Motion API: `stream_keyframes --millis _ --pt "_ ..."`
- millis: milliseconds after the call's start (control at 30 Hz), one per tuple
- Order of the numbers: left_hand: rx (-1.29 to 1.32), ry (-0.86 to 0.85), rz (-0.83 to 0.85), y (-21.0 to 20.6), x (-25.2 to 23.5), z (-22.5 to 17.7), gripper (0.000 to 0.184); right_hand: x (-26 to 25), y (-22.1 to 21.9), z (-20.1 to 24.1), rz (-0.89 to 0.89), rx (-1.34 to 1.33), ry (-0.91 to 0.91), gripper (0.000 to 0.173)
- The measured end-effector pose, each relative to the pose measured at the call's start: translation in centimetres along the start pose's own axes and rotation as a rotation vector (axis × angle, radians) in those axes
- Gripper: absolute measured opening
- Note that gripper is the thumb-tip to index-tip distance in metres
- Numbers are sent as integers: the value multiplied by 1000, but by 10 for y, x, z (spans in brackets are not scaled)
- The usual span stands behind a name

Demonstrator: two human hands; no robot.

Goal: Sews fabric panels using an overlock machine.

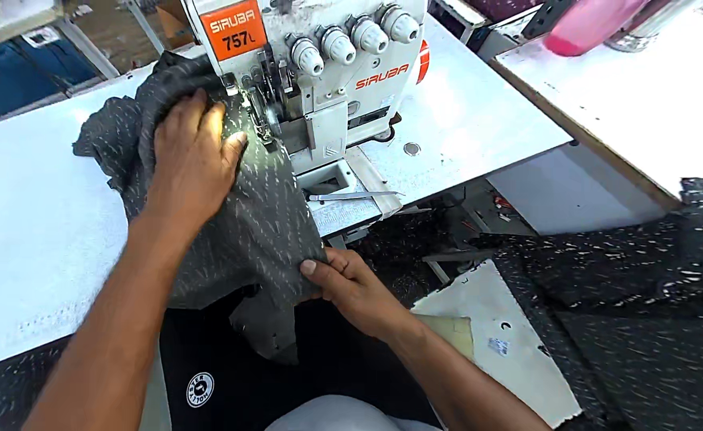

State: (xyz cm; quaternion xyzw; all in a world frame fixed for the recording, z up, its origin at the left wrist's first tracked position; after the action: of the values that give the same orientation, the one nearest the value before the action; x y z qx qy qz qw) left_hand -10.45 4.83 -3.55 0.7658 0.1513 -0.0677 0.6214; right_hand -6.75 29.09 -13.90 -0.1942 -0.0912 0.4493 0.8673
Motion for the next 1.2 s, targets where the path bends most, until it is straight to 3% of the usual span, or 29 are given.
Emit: stream_keyframes --millis 67,133,300,500,600,700,767,800,867,967,1200 --pt "19 -5 -136 10 25 -29 45 -13 0 9 -13 42 29 25" --pt "82 51 -77 -2 38 -36 51 -27 0 12 -10 10 25 27" --pt "83 42 104 -16 2 4 72 -56 -6 28 -21 -57 16 30" --pt "52 73 194 -20 -44 35 77 -91 -6 44 -94 -15 -33 30" --pt "70 98 163 -21 -59 48 80 -99 -6 51 -164 48 -82 40" --pt "66 -26 -153 -1 -39 29 53 -101 -6 52 -213 49 -125 46" --pt "140 -219 -331 13 -8 1 29 -102 -5 52 -220 50 -141 47" --pt "222 -292 -344 12 5 -7 25 -103 -4 52 -221 54 -145 47" --pt "362 -356 -212 1 18 -8 29 -104 -3 51 -230 65 -155 48" --pt "367 -392 -98 -2 17 2 36 -107 -4 56 -276 74 -190 53" --pt "337 -409 -90 -10 -3 27 38 -107 -13 56 -384 -120 -286 61"
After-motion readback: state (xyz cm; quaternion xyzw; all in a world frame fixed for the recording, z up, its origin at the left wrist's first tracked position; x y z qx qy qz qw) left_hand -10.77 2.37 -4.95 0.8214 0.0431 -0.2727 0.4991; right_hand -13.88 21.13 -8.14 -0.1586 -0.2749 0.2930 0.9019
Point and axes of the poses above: each hand's wrist, its own x-axis away from the middle knuckle, its own y-axis out of the back of the hand, z = x × y, the point moved 3 cm from there along -x, towards the middle knuckle, and after that the axes turned 2 degrees about x, right-handed, at the moved point
